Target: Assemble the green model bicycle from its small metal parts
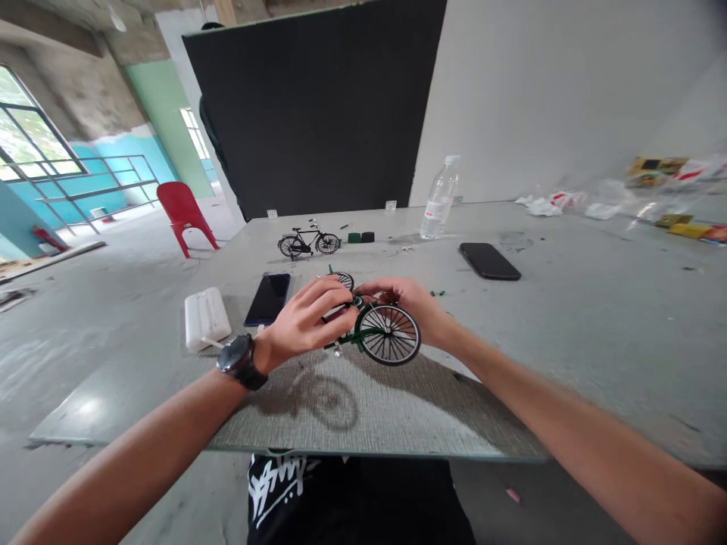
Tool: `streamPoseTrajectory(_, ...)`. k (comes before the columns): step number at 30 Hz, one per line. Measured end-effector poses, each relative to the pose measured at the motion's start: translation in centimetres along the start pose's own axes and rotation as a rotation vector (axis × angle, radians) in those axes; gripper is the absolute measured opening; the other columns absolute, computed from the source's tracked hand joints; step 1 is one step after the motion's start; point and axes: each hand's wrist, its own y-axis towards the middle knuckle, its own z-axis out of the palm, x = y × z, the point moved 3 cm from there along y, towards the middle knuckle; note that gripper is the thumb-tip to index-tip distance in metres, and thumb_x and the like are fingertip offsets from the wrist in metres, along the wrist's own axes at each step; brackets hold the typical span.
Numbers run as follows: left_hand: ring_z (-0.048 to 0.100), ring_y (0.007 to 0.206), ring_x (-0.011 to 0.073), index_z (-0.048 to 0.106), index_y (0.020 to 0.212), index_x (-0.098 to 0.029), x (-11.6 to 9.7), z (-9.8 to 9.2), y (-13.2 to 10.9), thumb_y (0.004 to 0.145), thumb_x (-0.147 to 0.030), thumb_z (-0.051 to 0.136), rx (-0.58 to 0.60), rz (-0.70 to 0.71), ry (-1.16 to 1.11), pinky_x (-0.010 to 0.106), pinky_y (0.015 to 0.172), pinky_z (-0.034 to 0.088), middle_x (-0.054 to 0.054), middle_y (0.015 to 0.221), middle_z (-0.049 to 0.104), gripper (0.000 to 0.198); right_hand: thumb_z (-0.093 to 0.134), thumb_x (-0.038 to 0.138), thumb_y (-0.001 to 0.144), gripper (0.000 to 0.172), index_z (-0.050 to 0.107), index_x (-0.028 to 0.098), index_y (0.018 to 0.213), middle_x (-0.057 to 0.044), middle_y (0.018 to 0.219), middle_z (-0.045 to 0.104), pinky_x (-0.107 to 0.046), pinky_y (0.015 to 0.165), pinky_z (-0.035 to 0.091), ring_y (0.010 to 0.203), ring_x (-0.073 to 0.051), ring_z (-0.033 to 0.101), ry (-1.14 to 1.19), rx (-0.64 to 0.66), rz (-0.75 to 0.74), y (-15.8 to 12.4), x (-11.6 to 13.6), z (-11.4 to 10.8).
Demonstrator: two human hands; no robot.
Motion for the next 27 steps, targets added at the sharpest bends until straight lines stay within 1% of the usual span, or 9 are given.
streamPoseTrajectory(3, 0.062, 0.106, 0.0196, 0.057, 0.101, -0.022, -0.2, 0.2, 0.0, 0.093, -0.009, 0.062, -0.017, -0.086, -0.033, 0.054, 0.103, 0.054, 0.003, 0.102, 0.062, 0.016, 0.078, 0.04, 0.077, 0.032, 0.075, 0.016, 0.098, -0.006, 0.093, 0.072, -0.03, 0.072, 0.051, 0.082, -0.018, 0.064, 0.113, 0.021, -0.003, 0.0, -0.4, 0.4)
streamPoseTrajectory(5, 0.061, 0.111, 0.0205, 0.057, 0.104, -0.024, -0.1, 0.4, -0.2, 0.093, -0.01, 0.062, -0.004, -0.13, -0.053, 0.058, 0.107, 0.049, 0.002, 0.106, 0.062, 0.018, 0.076, 0.043, 0.079, 0.033, 0.073, 0.015, 0.097, -0.006, 0.093, 0.071, -0.03, 0.072, 0.051, 0.082, -0.018, 0.064, 0.167, 0.03, 0.035, 0.0, -0.7, 0.6)
streamPoseTrajectory(7, 0.06, 0.115, 0.022, 0.056, 0.109, -0.025, 0.0, 0.7, -0.3, 0.095, -0.01, 0.058, 0.037, -0.143, -0.073, 0.056, 0.104, 0.052, 0.005, 0.111, 0.063, 0.021, 0.074, 0.045, 0.081, 0.032, 0.071, 0.015, 0.093, -0.004, 0.087, 0.07, -0.029, 0.07, 0.05, 0.078, -0.016, 0.062, 0.194, 0.047, 0.066, -0.1, -0.9, 0.8)
streamPoseTrajectory(10, 0.062, 0.113, 0.0243, 0.053, 0.117, -0.02, 0.2, 1.0, -0.5, 0.098, -0.012, 0.053, 0.087, -0.161, -0.11, 0.048, 0.093, 0.058, 0.012, 0.115, 0.064, 0.021, 0.079, 0.041, 0.076, 0.028, 0.069, 0.016, 0.084, -0.001, 0.08, 0.067, -0.029, 0.069, 0.049, 0.073, -0.014, 0.059, 0.19, 0.075, 0.062, -0.1, -0.6, 1.0)
streamPoseTrajectory(12, 0.064, 0.109, 0.0245, 0.051, 0.12, -0.016, 0.4, 1.0, -0.5, 0.099, -0.014, 0.052, 0.1, -0.182, -0.134, 0.045, 0.089, 0.059, 0.014, 0.113, 0.065, 0.02, 0.081, 0.038, 0.074, 0.025, 0.067, 0.018, 0.079, 0.001, 0.076, 0.065, -0.028, 0.068, 0.049, 0.07, -0.013, 0.058, 0.171, 0.087, 0.053, -0.2, -0.3, 0.9)
streamPoseTrajectory(16, 0.065, 0.109, 0.0244, 0.052, 0.118, -0.015, 0.3, 1.1, -0.4, 0.101, -0.017, 0.051, 0.145, -0.215, -0.191, 0.044, 0.09, 0.058, 0.014, 0.11, 0.068, 0.017, 0.081, 0.036, 0.073, 0.023, 0.068, 0.017, 0.077, 0.001, 0.075, 0.065, -0.027, 0.066, 0.048, 0.067, -0.012, 0.057, 0.193, 0.12, 0.099, -0.2, -0.6, 0.9)
streamPoseTrajectory(20, 0.063, 0.112, 0.0252, 0.052, 0.118, -0.015, 0.2, 1.2, -0.3, 0.102, -0.021, 0.051, 0.176, -0.254, -0.213, 0.046, 0.093, 0.057, 0.014, 0.113, 0.067, 0.017, 0.078, 0.038, 0.075, 0.023, 0.067, 0.017, 0.076, 0.002, 0.072, 0.064, -0.026, 0.062, 0.048, 0.063, -0.011, 0.056, 0.252, 0.111, 0.169, -0.3, -1.4, 0.9)
streamPoseTrajectory(23, 0.062, 0.112, 0.0258, 0.052, 0.119, -0.013, 0.1, 1.3, -0.3, 0.102, -0.02, 0.05, 0.205, -0.289, -0.238, 0.046, 0.094, 0.055, 0.015, 0.115, 0.065, 0.018, 0.08, 0.033, 0.071, 0.023, 0.064, 0.016, 0.071, 0.003, 0.068, 0.061, -0.026, 0.061, 0.046, 0.062, -0.011, 0.054, 0.251, 0.106, 0.158, -0.2, -1.6, 0.9)
streamPoseTrajectory(27, 0.061, 0.112, 0.0252, 0.051, 0.121, -0.013, 0.3, 1.7, -0.4, 0.102, -0.02, 0.05, 0.225, -0.34, -0.286, 0.045, 0.093, 0.055, 0.016, 0.116, 0.065, 0.02, 0.082, 0.031, 0.069, 0.023, 0.065, 0.016, 0.073, 0.002, 0.071, 0.061, -0.025, 0.062, 0.045, 0.066, -0.012, 0.054, 0.213, 0.09, 0.115, -0.1, -1.5, 0.8)
